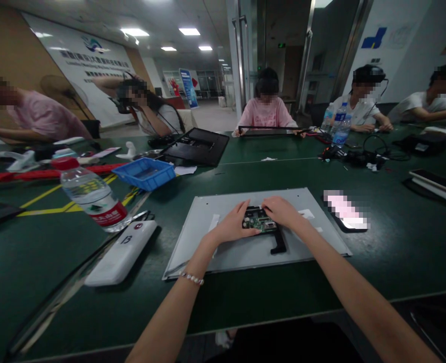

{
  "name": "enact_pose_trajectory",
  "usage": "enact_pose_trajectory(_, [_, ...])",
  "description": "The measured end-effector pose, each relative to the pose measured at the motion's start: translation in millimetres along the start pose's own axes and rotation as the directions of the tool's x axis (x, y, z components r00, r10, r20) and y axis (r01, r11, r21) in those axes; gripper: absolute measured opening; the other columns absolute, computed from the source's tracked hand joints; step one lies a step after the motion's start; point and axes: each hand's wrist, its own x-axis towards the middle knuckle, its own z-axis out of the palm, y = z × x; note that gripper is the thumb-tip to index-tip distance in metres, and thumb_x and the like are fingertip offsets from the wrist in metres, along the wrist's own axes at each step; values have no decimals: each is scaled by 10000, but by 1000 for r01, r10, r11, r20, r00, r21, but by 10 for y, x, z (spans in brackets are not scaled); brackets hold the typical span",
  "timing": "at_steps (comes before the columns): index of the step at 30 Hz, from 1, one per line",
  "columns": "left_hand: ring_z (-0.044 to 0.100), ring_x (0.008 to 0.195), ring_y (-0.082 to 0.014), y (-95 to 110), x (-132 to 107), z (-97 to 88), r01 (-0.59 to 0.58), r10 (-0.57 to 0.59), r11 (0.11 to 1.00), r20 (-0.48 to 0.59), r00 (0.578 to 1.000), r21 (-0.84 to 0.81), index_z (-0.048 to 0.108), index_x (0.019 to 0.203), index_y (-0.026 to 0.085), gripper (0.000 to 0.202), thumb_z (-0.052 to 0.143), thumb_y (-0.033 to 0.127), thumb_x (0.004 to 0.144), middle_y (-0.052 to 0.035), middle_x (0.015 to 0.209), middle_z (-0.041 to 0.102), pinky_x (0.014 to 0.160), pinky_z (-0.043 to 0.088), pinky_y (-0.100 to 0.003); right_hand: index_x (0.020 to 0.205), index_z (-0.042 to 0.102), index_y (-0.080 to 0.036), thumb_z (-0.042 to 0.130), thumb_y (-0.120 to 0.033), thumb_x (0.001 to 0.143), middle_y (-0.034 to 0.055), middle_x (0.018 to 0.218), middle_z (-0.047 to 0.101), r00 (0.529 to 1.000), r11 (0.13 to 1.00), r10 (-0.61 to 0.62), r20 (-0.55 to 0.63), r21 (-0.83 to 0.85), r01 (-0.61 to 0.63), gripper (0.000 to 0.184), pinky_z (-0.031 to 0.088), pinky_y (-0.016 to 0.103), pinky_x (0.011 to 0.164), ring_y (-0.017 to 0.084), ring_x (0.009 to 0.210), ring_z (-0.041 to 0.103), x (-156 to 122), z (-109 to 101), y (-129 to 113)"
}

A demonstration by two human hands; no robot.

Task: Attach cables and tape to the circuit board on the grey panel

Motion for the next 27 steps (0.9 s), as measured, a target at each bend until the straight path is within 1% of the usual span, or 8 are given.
enact_pose_trajectory(6, [262, 1332, -323, -10, 11, 17, 0, 1, 1000, -5, 1000, 9, 110, 1436, 105, 1028, 568, 648, 693, -189, 1466, 199, 1089, 256, -420, 913, 648, -152, 464, -120, 861, 80, 920, 687, 1000, 1000, 11, -14, 6, -11, 194, 368, 308, 914, 178, 909, 593, 11, 64, -16])
enact_pose_trajectory(9, [256, 1335, -321, -9, 15, -3, 3, -3, 1000, 8, 1000, -5, 97, 1437, 109, 1036, 581, 637, 688, -192, 1465, 201, 1090, 256, -427, 934, 638, -159, 452, -124, 867, 69, 954, 684, 995, 999, 39, -97, 29, -37, 201, 327, 325, 967, 174, 930, 591, -3, 39, 41])
enact_pose_trajectory(12, [248, 1341, -318, 2, 7, -30, 9, -9, 1000, 17, 1000, -23, 77, 1441, 114, 1047, 583, 635, 688, -189, 1471, 192, 1096, 248, -427, 982, 624, -156, 437, -146, 873, 74, 994, 674, 963, 987, 163, -215, 30, -160, 217, 358, 311, 928, 184, 964, 581, -42, -58, 174])
enact_pose_trajectory(14, [241, 1345, -314, 11, 0, -47, 8, -7, 1000, 22, 1000, -30, 63, 1444, 114, 1049, 580, 634, 693, -184, 1479, 177, 1102, 241, -422, 990, 625, -158, 428, -162, 875, 81, 997, 673, 934, 965, 258, -249, 11, -264, 228, 386, 299, 879, 192, 959, 585, -86, -129, 294])
enact_pose_trajectory(17, [235, 1349, -308, 18, -5, -59, 1, 0, 999, 27, 1000, -38, 56, 1445, 122, 1038, 582, 620, 702, -177, 1488, 159, 1109, 233, -422, 975, 644, -173, 432, -184, 870, 81, 978, 682, 897, 911, 391, -208, -49, -409, 237, 415, 289, 812, 199, 908, 609, -165, -178, 468])
enact_pose_trajectory(20, [229, 1353, -303, 11, -3, -60, -6, 7, 999, 25, 1000, -47, 48, 1446, 129, 1041, 587, 620, 703, -174, 1492, 150, 1113, 227, -419, 962, 669, -181, 452, -207, 857, 84, 970, 693, 866, 862, 490, -100, -91, -498, 243, 434, 279, 767, 207, 888, 625, -230, -145, 597])
enact_pose_trajectory(23, [220, 1357, -305, -2, 0, -59, -8, 10, 999, 29, 1000, -51, 27, 1448, 147, 1034, 578, 622, 713, -165, 1498, 130, 1113, 222, -425, 965, 688, -185, 477, -203, 832, 83, 1001, 693, 873, 871, 488, -2, -60, -487, 251, 431, 267, 813, 205, 957, 617, -265, -103, 685])
enact_pose_trajectory(27, [193, 1365, -306, -9, -1, -73, -8, 10, 998, 48, 999, -57, -3, 1449, 163, 1025, 569, 613, 728, -154, 1511, 75, 1115, 210, -431, 1014, 687, -183, 488, -153, 790, 64, 1033, 692, 897, 897, 440, 39, 38, -441, 302, 413, 249, 882, 184, 995, 609, -290, -130, 781])
